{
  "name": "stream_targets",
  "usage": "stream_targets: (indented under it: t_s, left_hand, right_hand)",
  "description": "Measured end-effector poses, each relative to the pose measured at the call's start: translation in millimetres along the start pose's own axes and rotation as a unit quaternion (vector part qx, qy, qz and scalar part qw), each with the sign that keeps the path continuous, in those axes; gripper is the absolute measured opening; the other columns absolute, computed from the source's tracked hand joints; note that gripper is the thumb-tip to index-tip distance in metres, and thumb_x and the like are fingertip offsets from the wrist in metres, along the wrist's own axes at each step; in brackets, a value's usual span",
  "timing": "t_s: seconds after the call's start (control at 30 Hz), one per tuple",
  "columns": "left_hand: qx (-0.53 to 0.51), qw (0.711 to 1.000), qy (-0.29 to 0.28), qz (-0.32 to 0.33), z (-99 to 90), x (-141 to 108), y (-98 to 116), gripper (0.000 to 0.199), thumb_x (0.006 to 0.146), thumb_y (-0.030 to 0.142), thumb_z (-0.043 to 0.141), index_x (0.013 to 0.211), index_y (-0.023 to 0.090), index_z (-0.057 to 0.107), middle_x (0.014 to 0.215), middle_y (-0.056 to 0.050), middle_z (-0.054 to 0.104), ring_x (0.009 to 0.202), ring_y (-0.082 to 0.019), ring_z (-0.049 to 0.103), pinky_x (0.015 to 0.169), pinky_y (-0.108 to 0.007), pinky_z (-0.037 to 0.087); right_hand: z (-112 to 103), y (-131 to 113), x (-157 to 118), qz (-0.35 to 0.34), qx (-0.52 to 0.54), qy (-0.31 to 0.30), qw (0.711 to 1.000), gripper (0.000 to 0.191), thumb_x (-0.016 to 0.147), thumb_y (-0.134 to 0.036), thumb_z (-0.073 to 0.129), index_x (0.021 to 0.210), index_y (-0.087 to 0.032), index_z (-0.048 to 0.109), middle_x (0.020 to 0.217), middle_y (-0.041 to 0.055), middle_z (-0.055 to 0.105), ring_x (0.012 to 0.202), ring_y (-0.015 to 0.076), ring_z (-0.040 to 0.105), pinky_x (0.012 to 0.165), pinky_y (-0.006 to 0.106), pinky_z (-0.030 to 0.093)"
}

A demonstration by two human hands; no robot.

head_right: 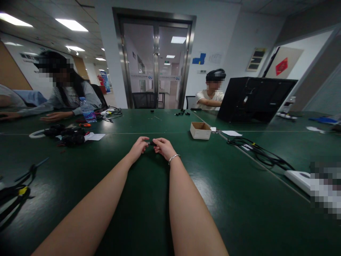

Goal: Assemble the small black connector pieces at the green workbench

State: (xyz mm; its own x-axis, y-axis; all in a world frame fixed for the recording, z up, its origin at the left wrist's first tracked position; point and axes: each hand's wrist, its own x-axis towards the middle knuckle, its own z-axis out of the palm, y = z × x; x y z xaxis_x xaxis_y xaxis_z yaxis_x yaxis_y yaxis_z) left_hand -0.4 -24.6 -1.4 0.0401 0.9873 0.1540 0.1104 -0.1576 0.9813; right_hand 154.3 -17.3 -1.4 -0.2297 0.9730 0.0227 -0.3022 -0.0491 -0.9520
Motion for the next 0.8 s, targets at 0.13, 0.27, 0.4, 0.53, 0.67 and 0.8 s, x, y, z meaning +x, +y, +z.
stream_targets:
  t_s: [0.13,0.27,0.4,0.53,0.67,0.8]
  left_hand:
    - [0.014,1.0,0.011,0.022,0.2,-0.9,0.3,0.022,0.085,0.027,0.048,0.101,0.015,0.058,0.068,-0.001,0.054,0.057,-0.011,0.048,0.053,-0.021,0.035]
    - [0.016,1.0,0.02,0.015,0.1,-0.9,0.6,0.024,0.083,0.026,0.051,0.104,0.017,0.057,0.077,-0.003,0.058,0.062,-0.012,0.051,0.054,-0.021,0.037]
    - [0.014,0.999,-0.007,0.041,-0.3,0.9,-1.2,0.022,0.083,0.025,0.05,0.102,0.016,0.058,0.068,-0.001,0.054,0.056,-0.011,0.047,0.054,-0.021,0.036]
    - [0.011,0.999,-0.013,0.028,-0.6,1.9,-1.8,0.027,0.077,0.022,0.057,0.103,0.016,0.059,0.072,-0.001,0.057,0.057,-0.01,0.048,0.053,-0.021,0.037]
    - [0.005,1.0,-0.011,0.015,0.5,0.2,0.9,0.024,0.085,0.026,0.045,0.101,0.015,0.059,0.063,0.0,0.052,0.053,-0.01,0.046,0.05,-0.02,0.034]
    - [0.006,1.0,-0.002,-0.004,0.5,-1.4,2.3,0.023,0.084,0.025,0.047,0.102,0.016,0.059,0.07,-0.001,0.054,0.055,-0.01,0.047,0.049,-0.019,0.034]
  right_hand:
    - [0.2,0.1,0.0,0.002,0.003,-0.004,1.0,0.032,0.068,-0.032,0.082,0.081,-0.014,0.059,0.055,-0.0002,0.058,0.045,0.0076,0.051,0.044,0.017,0.044]
    - [0.3,0.1,-0.4,0.003,0.009,-0.001,1.0,0.032,0.067,-0.032,0.082,0.081,-0.014,0.059,0.055,0.0,0.058,0.046,0.0074,0.051,0.044,0.016,0.044]
    - [-0.5,0.3,-0.3,0.002,0.01,-0.003,1.0,0.033,0.067,-0.032,0.083,0.081,-0.014,0.059,0.057,0.0005,0.058,0.047,0.0076,0.051,0.045,0.017,0.044]
    - [-1.0,0.1,-0.1,0.002,0.015,-0.006,1.0,0.034,0.066,-0.032,0.084,0.082,-0.015,0.059,0.058,0.0005,0.058,0.048,0.0078,0.051,0.046,0.017,0.044]
    - [-0.3,-1.0,-0.6,0.006,0.012,-0.012,1.0,0.034,0.065,-0.03,0.084,0.083,-0.015,0.059,0.059,-0.0003,0.058,0.049,0.0078,0.052,0.047,0.017,0.045]
    - [0.6,-1.9,-1.4,0.013,0.01,-0.008,1.0,0.032,0.067,-0.028,0.083,0.084,-0.015,0.059,0.059,-0.0002,0.059,0.05,0.0081,0.053,0.048,0.017,0.046]
